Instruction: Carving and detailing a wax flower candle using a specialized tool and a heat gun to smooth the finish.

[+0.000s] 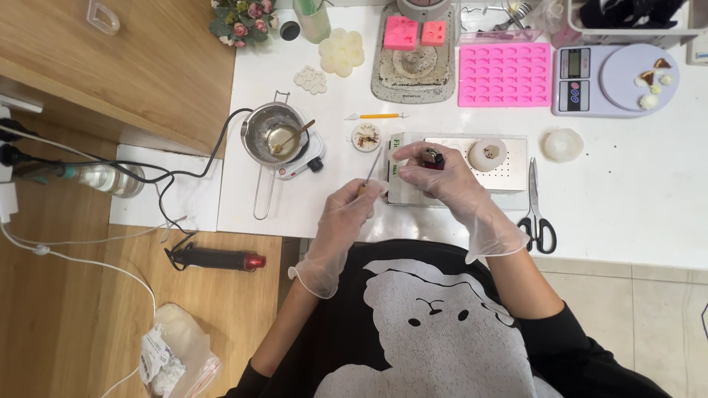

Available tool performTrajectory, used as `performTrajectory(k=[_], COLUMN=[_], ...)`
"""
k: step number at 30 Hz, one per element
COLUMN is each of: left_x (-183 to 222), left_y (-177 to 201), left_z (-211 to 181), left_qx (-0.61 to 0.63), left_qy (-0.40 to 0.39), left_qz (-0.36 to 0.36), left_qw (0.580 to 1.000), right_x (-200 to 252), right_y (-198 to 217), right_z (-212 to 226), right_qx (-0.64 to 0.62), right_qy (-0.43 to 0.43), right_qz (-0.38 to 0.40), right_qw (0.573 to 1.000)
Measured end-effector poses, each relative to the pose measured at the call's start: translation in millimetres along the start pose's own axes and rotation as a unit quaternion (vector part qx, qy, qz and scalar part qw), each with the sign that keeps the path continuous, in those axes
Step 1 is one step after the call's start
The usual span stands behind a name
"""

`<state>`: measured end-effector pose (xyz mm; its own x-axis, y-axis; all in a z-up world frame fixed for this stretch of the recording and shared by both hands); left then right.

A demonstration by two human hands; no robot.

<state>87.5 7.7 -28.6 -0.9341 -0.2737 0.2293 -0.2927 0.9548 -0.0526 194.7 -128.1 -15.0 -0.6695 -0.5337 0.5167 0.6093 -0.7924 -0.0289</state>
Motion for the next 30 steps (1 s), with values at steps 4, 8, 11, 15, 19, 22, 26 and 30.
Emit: performTrajectory(k=[4,8,11,15,19,22,26,30], left_x=[5.8,3.8,9.8,5.1,-22.2,-35.0,-51.0,-51.4], left_y=[-4.8,-3.9,13.6,70.3,104.2,108.7,97.6,66.1], left_z=[-2.6,-3.6,-1.2,84.0,177.1,192.2,188.7,134.3], left_qx=[-0.024,0.002,-0.073,-0.251,-0.378,-0.492,-0.562,-0.575], left_qy=[0.025,0.015,0.054,0.115,0.019,-0.005,0.033,0.052], left_qz=[-0.025,-0.029,-0.051,-0.094,-0.107,-0.125,-0.098,-0.141], left_qw=[0.999,0.999,0.995,0.957,0.919,0.862,0.821,0.805], right_x=[-4.4,-4.3,6.9,50.3,35.2,6.5,-2.5,-33.6], right_y=[-8.3,-5.8,33.6,142.3,273.1,329.5,307.7,322.7], right_z=[-3.5,-3.4,-13.5,-45.5,-166.4,-259.4,-249.4,-267.3], right_qx=[-0.002,0.012,0.001,-0.154,-0.083,0.081,0.329,0.465], right_qy=[-0.028,-0.033,-0.016,0.049,0.028,-0.025,-0.123,-0.116], right_qz=[0.027,0.026,-0.028,-0.217,-0.348,-0.419,-0.434,-0.426], right_qw=[0.999,0.999,0.999,0.963,0.933,0.904,0.83,0.767])
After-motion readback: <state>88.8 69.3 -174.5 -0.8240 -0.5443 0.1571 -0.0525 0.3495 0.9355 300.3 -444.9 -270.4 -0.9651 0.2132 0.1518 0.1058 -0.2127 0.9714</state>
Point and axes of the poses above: each hand's wrist, its own x-axis away from the middle knuckle, its own y-axis out of the back of the hand, z = x × y, the point moved 10 cm from there along -x, towards the middle knuckle, and after that the axes turned 12 degrees about -y, right-handed, at the moved point
